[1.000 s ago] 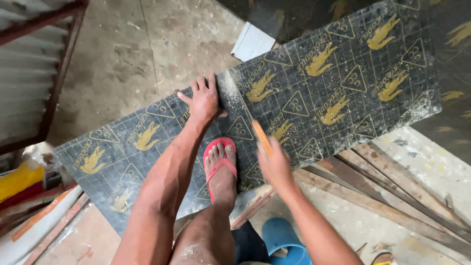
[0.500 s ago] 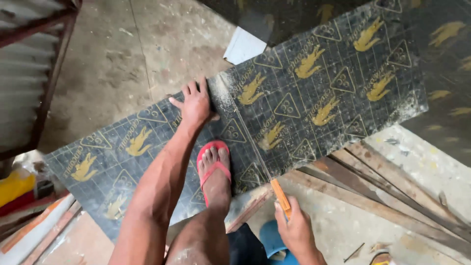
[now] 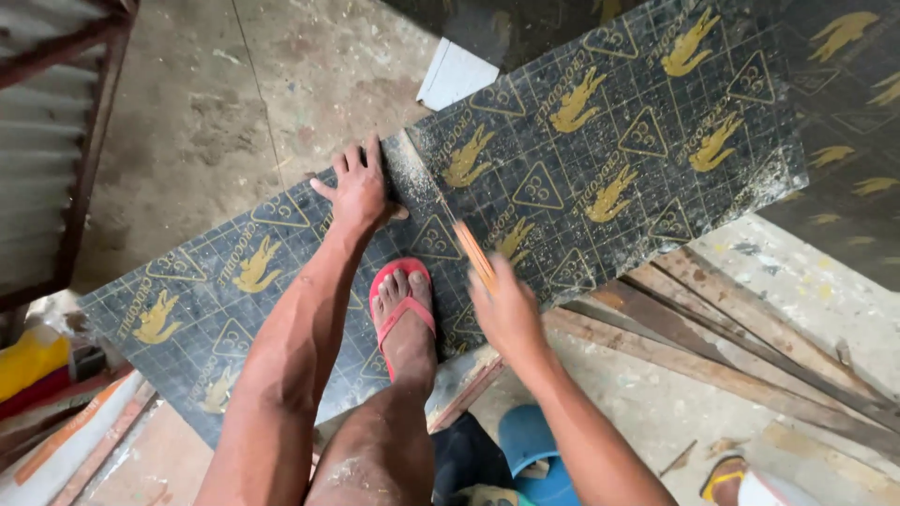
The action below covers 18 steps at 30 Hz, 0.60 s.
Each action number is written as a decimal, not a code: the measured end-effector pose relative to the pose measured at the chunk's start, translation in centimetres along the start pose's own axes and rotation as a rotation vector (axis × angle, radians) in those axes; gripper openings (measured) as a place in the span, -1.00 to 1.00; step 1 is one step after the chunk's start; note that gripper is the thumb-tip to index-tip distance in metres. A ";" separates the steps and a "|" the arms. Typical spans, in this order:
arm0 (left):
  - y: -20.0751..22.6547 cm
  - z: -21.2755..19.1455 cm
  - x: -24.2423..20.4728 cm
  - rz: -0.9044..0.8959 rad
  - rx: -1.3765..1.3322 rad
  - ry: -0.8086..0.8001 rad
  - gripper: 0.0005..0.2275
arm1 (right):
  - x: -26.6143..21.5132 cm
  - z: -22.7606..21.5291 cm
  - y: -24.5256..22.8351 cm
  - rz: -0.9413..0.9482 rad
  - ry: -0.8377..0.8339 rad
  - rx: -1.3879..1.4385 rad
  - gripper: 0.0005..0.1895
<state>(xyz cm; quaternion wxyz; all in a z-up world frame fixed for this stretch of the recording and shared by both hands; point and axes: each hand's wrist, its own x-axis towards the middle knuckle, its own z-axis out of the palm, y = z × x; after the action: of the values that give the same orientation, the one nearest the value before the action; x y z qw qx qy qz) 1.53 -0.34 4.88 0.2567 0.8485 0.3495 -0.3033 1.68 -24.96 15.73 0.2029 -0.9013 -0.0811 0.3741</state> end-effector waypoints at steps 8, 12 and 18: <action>0.1 0.8 1.1 -0.012 0.026 -0.058 0.26 | -1.5 0.3 3.5 0.093 -0.078 -0.085 -0.62; 0.4 0.1 0.0 -0.001 0.046 -0.020 0.13 | 7.9 0.9 -8.8 -0.125 -0.008 0.245 -0.66; 0.4 -0.5 -1.0 0.022 0.019 -0.042 0.13 | 4.1 0.8 -4.7 -0.028 -0.047 0.129 -0.54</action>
<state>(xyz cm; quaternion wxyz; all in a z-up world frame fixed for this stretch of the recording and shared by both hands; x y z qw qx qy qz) 1.45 -0.65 5.99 0.2593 0.8481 0.3319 -0.3215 4.03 -19.23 14.57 0.2639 -0.8761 -0.0742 0.3966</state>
